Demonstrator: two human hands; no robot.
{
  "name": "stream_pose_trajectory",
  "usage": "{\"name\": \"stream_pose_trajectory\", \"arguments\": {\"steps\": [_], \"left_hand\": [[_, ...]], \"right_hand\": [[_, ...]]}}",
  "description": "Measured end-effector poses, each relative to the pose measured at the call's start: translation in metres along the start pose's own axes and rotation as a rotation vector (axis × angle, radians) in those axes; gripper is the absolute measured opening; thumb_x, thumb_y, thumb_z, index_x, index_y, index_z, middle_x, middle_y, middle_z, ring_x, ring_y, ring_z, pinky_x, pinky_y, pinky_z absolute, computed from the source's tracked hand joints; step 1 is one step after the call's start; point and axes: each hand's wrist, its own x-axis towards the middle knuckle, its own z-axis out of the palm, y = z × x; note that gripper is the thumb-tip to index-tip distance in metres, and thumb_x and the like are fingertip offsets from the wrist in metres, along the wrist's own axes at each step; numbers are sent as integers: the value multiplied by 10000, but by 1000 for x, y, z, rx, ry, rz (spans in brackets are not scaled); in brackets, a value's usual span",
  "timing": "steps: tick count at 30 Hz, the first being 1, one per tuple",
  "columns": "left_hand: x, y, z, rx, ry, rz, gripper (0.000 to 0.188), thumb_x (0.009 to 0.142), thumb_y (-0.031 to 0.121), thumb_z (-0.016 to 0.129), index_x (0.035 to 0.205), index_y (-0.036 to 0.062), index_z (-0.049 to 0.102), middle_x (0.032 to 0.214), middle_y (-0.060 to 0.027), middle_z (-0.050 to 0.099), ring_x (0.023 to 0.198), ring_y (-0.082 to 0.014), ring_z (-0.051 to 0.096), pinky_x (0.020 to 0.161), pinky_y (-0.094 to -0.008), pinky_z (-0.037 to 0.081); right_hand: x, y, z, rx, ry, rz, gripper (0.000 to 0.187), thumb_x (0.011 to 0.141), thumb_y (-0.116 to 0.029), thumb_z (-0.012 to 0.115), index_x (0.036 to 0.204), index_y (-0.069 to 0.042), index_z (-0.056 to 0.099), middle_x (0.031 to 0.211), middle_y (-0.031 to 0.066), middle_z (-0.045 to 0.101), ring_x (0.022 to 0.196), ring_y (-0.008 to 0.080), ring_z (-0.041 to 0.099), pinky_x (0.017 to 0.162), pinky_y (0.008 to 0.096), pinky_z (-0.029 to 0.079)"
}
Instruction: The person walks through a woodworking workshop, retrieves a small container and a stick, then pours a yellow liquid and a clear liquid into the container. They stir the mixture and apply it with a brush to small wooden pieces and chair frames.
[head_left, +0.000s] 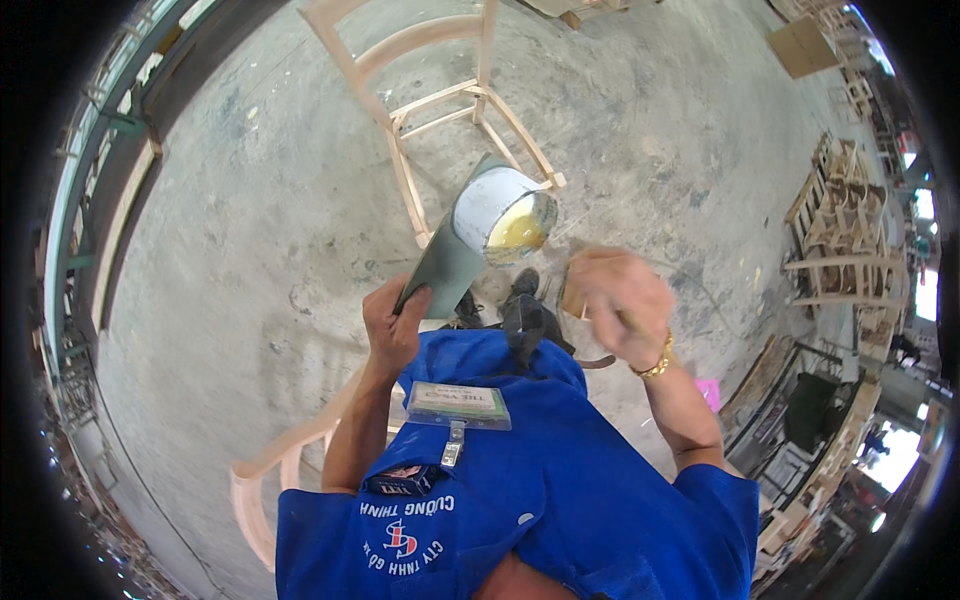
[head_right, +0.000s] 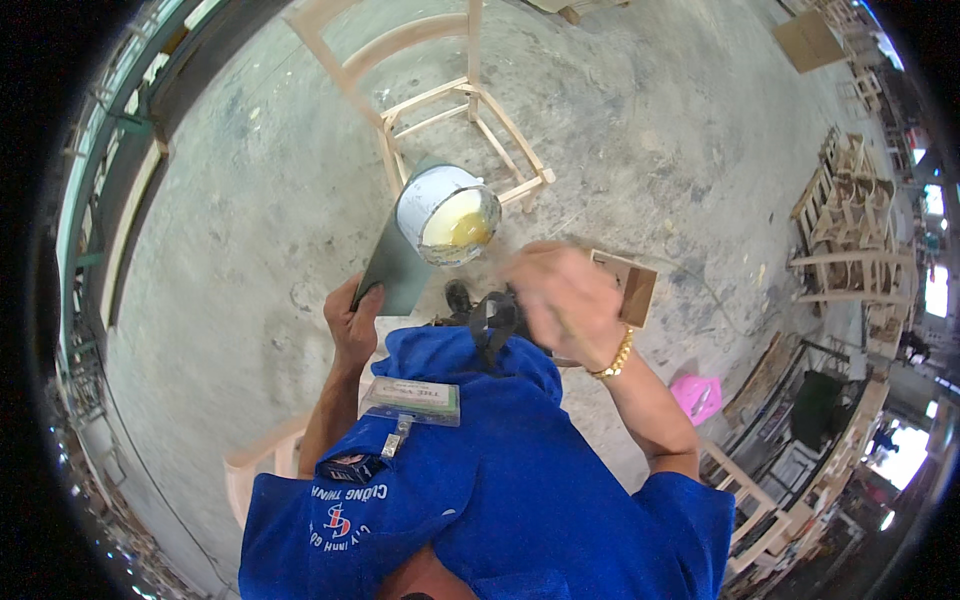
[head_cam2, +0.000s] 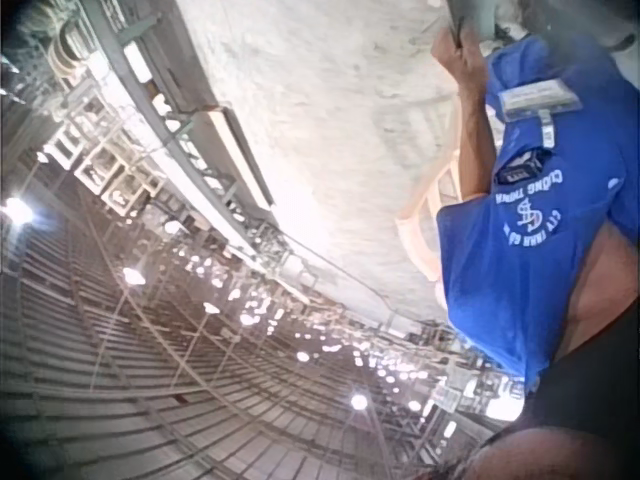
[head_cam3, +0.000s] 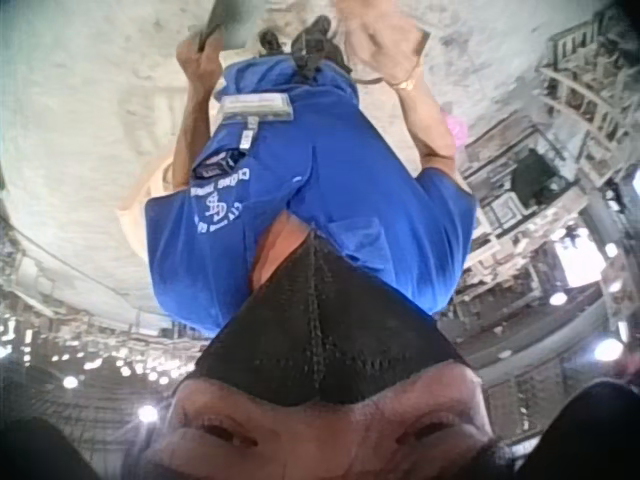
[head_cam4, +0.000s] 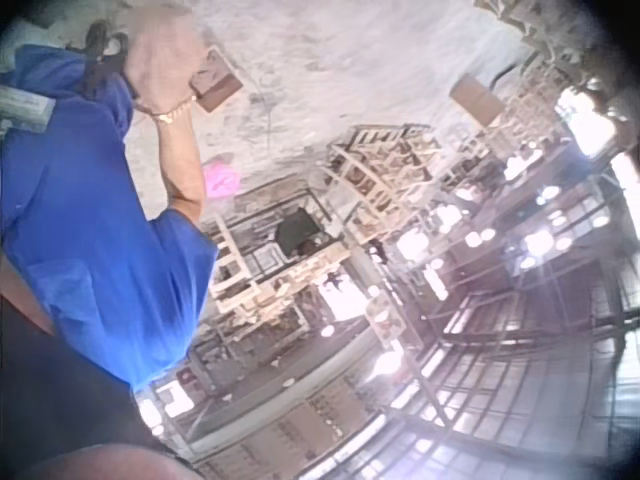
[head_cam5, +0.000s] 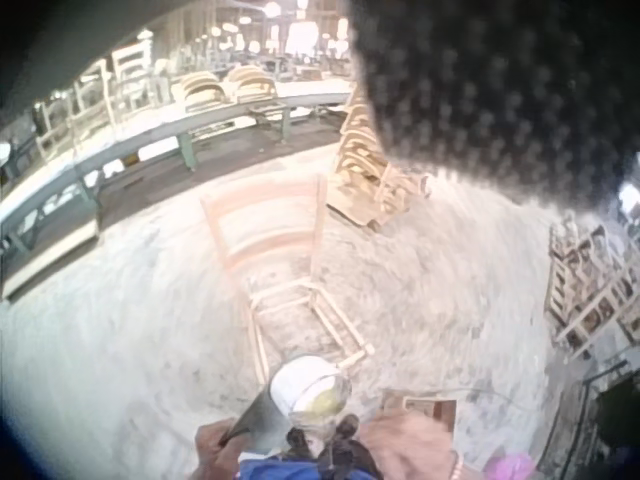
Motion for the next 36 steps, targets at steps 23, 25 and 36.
{"name": "stream_pose_trajectory", "arguments": {"steps": [23, 25, 36], "left_hand": [[2, 4, 9, -79, 33, 55, 137, 809, 65, 568, 877, -49, 607, 663, -144, 549, 557, -213, 521, 527, -315, 404], [1, 4, 11, -69, 23, 40, 136, 811, 64, 568, 879, -47, 605, 674, -154, 554, 568, -230, 532, 535, -318, 411], [-2, 5, 8, -102, 11, 59, 130, 806, 54, 572, 890, -36, 612, 698, -161, 565, 598, -270, 559, 561, -326, 431]], "right_hand": [[16, 13, -16, -148, -232, -147, 210, 655, 115, 551, 815, 0, 624, 791, 134, 633, 777, 276, 649, 663, 351, 537], [22, 13, -24, -172, -120, -131, 267, 628, 86, 576, 870, -13, 632, 863, 132, 638, 825, 298, 644, 725, 378, 536], [35, 15, -29, -34, -174, -168, 238, 628, 92, 577, 848, 14, 618, 841, 141, 613, 781, 337, 631, 666, 373, 533]]}}
